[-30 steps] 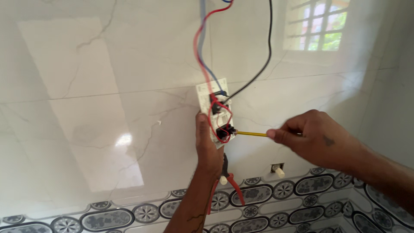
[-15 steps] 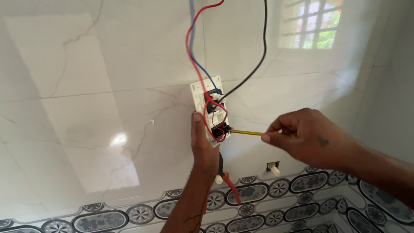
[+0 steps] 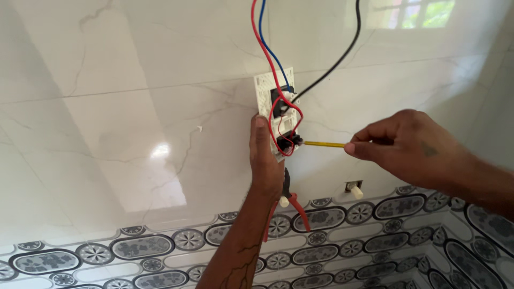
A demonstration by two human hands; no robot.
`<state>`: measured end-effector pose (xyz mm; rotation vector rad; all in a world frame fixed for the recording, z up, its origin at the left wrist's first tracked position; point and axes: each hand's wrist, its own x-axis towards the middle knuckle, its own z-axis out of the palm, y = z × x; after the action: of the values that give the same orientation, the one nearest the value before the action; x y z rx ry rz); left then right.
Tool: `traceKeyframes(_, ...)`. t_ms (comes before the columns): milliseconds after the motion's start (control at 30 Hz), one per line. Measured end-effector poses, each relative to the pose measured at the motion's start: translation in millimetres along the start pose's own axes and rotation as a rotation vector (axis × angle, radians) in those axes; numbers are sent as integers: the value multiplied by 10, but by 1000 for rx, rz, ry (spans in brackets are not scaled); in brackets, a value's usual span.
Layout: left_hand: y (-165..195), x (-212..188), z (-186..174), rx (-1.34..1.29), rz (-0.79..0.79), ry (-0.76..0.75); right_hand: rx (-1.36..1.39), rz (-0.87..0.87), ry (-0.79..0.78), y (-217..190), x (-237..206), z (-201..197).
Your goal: The person secures wires into the terminals of an electrical socket component using a screwdriver and then prepares to attach the faceplate.
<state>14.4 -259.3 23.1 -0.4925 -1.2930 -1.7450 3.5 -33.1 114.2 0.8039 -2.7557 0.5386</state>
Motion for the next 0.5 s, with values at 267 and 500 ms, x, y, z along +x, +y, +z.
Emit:
traceKeyframes(267, -23, 24, 6, -185, -121, 12, -203, -825, 457, 189, -47, 18)
traceKeyframes(500, -94, 36, 0, -240, -107, -9, -733, -1037, 603, 186, -36, 61)
